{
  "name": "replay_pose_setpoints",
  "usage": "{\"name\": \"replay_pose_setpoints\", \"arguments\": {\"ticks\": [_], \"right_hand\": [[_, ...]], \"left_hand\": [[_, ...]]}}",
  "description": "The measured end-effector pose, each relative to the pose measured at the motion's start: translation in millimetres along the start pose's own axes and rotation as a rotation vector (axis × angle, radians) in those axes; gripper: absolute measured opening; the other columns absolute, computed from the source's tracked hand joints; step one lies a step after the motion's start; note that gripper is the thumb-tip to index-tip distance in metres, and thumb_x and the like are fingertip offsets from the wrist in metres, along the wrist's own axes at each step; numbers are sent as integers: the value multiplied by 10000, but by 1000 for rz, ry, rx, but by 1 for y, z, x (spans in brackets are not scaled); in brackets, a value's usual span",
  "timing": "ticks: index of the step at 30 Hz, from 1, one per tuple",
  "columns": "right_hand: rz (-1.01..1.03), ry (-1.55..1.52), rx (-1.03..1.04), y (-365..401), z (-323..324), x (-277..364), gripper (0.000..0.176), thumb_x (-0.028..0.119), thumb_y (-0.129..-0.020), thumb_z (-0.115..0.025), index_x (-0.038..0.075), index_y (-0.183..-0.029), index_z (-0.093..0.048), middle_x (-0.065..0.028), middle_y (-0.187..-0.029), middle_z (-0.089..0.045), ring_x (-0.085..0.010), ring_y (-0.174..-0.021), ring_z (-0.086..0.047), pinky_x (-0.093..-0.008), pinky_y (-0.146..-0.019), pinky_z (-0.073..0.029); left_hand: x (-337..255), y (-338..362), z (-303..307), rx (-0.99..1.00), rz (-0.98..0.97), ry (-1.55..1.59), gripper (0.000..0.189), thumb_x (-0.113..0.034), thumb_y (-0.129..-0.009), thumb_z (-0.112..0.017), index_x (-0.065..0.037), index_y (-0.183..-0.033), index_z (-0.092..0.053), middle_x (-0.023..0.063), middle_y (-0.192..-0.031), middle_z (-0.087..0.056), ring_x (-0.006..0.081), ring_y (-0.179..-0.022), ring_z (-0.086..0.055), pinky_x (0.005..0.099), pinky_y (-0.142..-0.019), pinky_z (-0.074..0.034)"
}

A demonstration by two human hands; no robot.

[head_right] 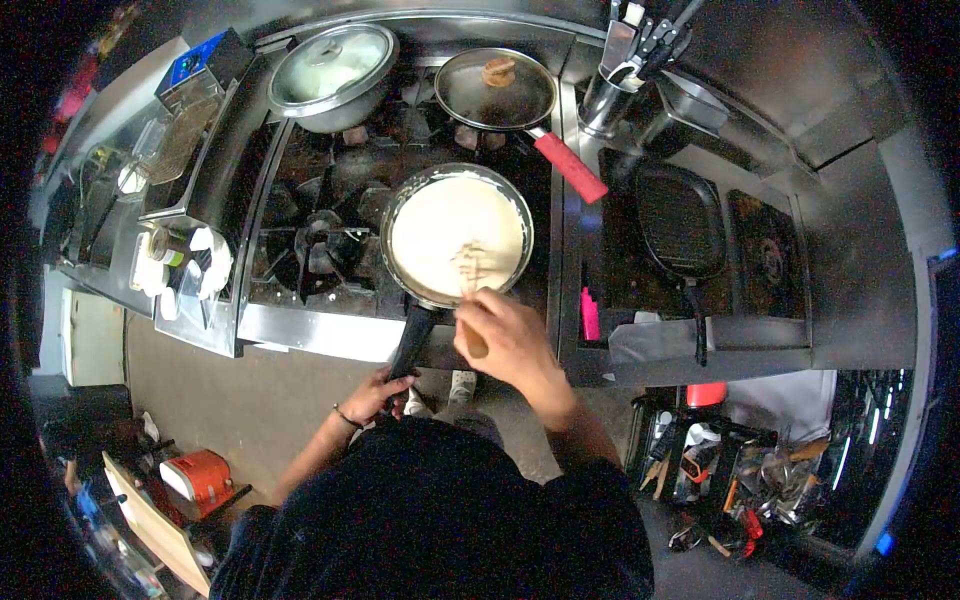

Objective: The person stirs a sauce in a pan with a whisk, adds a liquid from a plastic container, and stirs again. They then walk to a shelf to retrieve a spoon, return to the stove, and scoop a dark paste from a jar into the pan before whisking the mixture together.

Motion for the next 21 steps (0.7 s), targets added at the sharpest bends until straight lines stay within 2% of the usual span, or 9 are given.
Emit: {"name": "replay_pose_setpoints", "arguments": {"ticks": [2, 5, 6, 9, 13, 15, 16, 19, 21], "right_hand": [[12, -144, 2, -5, -9, -1, 221, 84, -705, -688, 58, -916, -627, -91, -956, -601, -275, -808, -635, -348, -709, -525], [-59, 173, -23, -9, -16, -22, 222, 95, -727, -674, 59, -942, -630, -99, -995, -608, -277, -829, -636, -349, -731, -528], [-55, 173, -21, -9, -12, -18, 222, 95, -727, -674, 59, -942, -630, -99, -995, -608, -277, -829, -636, -349, -731, -528], [-47, 24, 103, -13, -10, -2, 214, 98, -738, -663, 58, -946, -630, -97, -992, -610, -281, -814, -636, -352, -723, -531], [-77, 79, -60, -19, -17, -20, 220, 106, -726, -673, 63, -939, -639, -93, -999, -616, -285, -811, -644, -347, -716, -534], [-122, 106, 136, -15, -6, -6, 204, 91, -738, -662, 58, -938, -639, -98, -1013, -616, -292, -801, -643, -352, -713, -534], [-16, 0, 92, -15, -4, 2, 202, 84, -737, -660, 56, -936, -637, -100, -1020, -615, -298, -793, -641, -362, -707, -533], [-15, -91, 3, -28, -29, -10, 193, 101, -722, -674, 59, -908, -646, -101, -1008, -618, -292, -797, -644, -362, -711, -534], [-64, 104, 18, -28, -24, -9, 195, 105, -714, -680, 58, -900, -646, -95, -1002, -620, -282, -811, -645, -354, -720, -532]], "left_hand": [[2, 1, 0, 3, 23, 22, 196, -236, -901, -588, -65, -903, -491, 6, -584, -487, 112, -482, -503, 252, -461, -420], [0, -2, -1, -9, 14, 24, 207, -244, -901, -590, -71, -870, -480, -2, -572, -469, 103, -467, -480, 243, -455, -409], [1, -2, 0, -23, 13, 5, 204, -247, -902, -587, -60, -939, -514, -9, -581, -460, 102, -473, -480, 238, -449, -406], [10, -4, 5, -25, 12, -21, 225, -250, -906, -581, -52, -1008, -546, -18, -591, -450, 99, -480, -479, 234, -443, -400], [16, -8, 7, 9, 19, 20, 211, -250, -912, -573, -59, -994, -537, -21, -587, -444, 95, -478, -477, 232, -443, -400], [8, -3, 2, 10, 18, 49, 199, -246, -905, -584, -65, -937, -506, -17, -588, -450, 96, -472, -468, 237, -445, -399], [5, -2, 0, 10, 18, 78, 209, -241, -899, -594, -71, -880, -475, -13, -588, -455, 98, -466, -459, 242, -447, -397], [5, -1, -1, -8, 11, 37, 194, -235, -901, -592, -69, -915, -492, -15, -590, -450, 96, -463, -451, 240, -443, -392], [8, -2, 1, -17, 21, 24, 200, -237, -901, -592, -66, -949, -501, -17, -591, -447, 93, -465, -446, 238, -443, -389]]}}
Point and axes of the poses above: each hand's wrist, its own y-axis away from the middle knuckle, its own z-axis out of the back of the hand, x = y × z, the point moved 3 cm from there along -y, towards the middle knuckle
